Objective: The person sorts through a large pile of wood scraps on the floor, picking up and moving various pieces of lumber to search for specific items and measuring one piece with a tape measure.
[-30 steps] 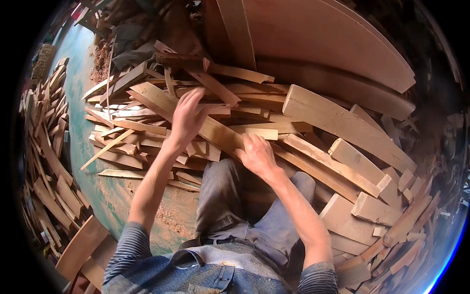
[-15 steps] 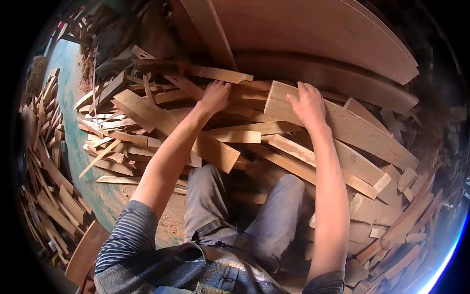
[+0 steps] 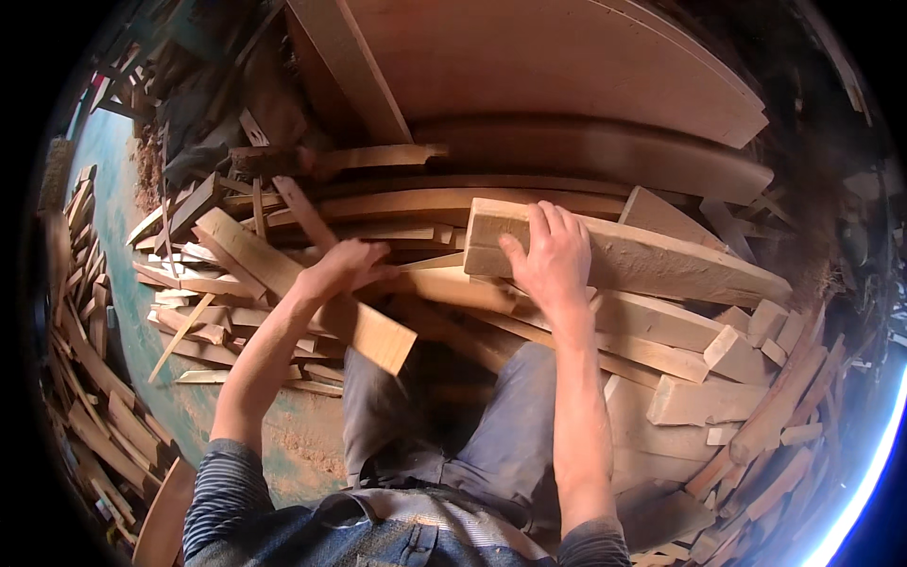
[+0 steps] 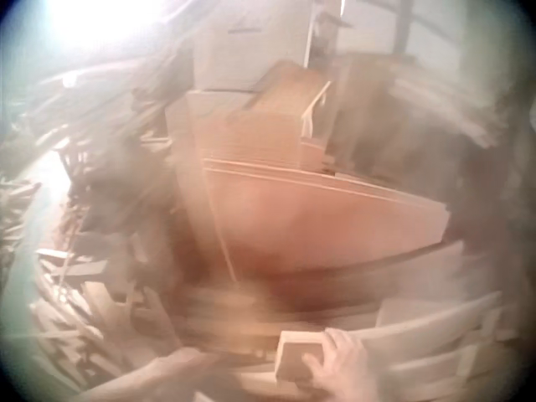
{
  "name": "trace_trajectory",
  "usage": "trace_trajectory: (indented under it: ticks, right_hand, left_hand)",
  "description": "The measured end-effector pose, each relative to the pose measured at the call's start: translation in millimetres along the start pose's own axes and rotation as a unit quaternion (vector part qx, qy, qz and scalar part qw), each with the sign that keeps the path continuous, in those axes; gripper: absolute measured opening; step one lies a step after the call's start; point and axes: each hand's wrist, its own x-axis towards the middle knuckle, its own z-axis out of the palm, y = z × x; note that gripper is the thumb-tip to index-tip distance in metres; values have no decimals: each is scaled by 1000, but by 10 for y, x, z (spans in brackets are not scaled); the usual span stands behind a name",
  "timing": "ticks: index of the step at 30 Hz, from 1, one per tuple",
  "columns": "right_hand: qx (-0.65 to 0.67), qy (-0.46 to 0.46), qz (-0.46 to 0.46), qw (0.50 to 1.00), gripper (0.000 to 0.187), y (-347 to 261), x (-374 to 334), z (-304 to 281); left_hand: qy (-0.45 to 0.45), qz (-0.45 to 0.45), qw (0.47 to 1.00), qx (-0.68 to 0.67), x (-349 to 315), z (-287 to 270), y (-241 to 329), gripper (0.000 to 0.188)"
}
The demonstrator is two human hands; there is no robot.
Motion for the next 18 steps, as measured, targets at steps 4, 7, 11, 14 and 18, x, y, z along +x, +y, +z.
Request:
trace_trajectory:
  ticks: [4, 7, 11, 14, 18]
  right_hand:
    - [27, -12, 24, 999, 45, -325, -428, -397]
    - [48, -37, 36, 998, 44, -305, -848, -438]
    - [27, -71, 28, 997, 47, -374, -822, -240]
    - [-9, -160, 13, 987, 56, -257, -987, 205]
    - [36, -59, 87, 994, 52, -221, -1358, 288]
  left_hand:
    - [-71, 2, 997, -11, -242, 207, -56, 24]
    - [8, -8, 996, -91, -111, 52, -12, 10]
    - [297, 71, 952, 22, 451, -75, -234, 18]
    - [281, 3, 954, 107, 781, 130, -419, 22]
    - [246, -58, 953, 167, 883, 190, -442, 24]
